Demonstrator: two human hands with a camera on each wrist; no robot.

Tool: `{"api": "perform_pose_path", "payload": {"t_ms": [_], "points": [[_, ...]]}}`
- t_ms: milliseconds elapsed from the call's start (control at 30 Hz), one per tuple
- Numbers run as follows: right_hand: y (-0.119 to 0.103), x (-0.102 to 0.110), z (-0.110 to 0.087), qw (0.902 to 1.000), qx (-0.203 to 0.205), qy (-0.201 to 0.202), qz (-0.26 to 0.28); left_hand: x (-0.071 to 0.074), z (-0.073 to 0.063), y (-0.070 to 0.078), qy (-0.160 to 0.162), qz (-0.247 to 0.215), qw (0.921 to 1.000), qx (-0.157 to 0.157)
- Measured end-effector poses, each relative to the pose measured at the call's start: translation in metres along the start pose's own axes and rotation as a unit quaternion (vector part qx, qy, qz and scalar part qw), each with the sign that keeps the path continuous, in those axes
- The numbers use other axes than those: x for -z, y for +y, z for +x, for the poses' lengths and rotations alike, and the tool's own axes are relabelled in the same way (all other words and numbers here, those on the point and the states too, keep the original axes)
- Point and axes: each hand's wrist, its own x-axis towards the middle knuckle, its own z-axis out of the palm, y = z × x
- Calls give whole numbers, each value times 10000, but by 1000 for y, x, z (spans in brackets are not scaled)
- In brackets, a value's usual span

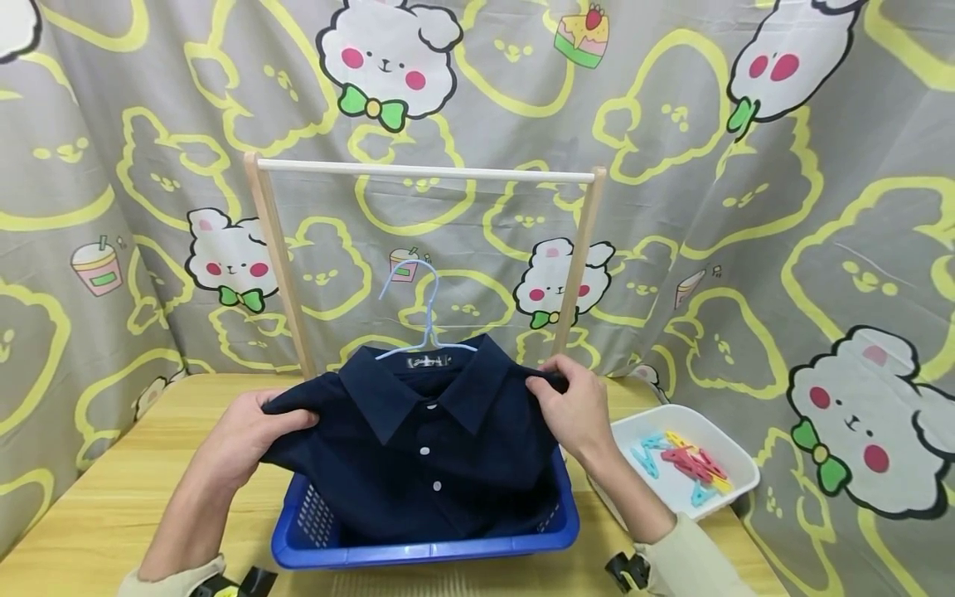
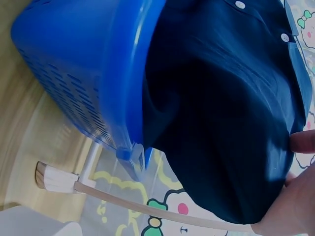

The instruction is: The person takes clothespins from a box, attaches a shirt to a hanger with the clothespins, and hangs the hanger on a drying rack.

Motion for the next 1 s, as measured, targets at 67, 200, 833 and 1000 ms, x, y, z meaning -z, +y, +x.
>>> {"api": "perform_pose_path", "payload": {"t_ms": [67,200,833,1000], "points": [[-1,1,1,10000,18,2,35,0,0,0,21,5,10000,-18],[-1,3,4,9999,84,53,99,1,0,0,25,7,10000,-45],[8,31,24,9990,-108,198,-392,2,-2,-1,15,-194,9998,-34],[20,43,29,9974,-167,131,-690,2,-2,0,28,-192,9998,-25]]}}
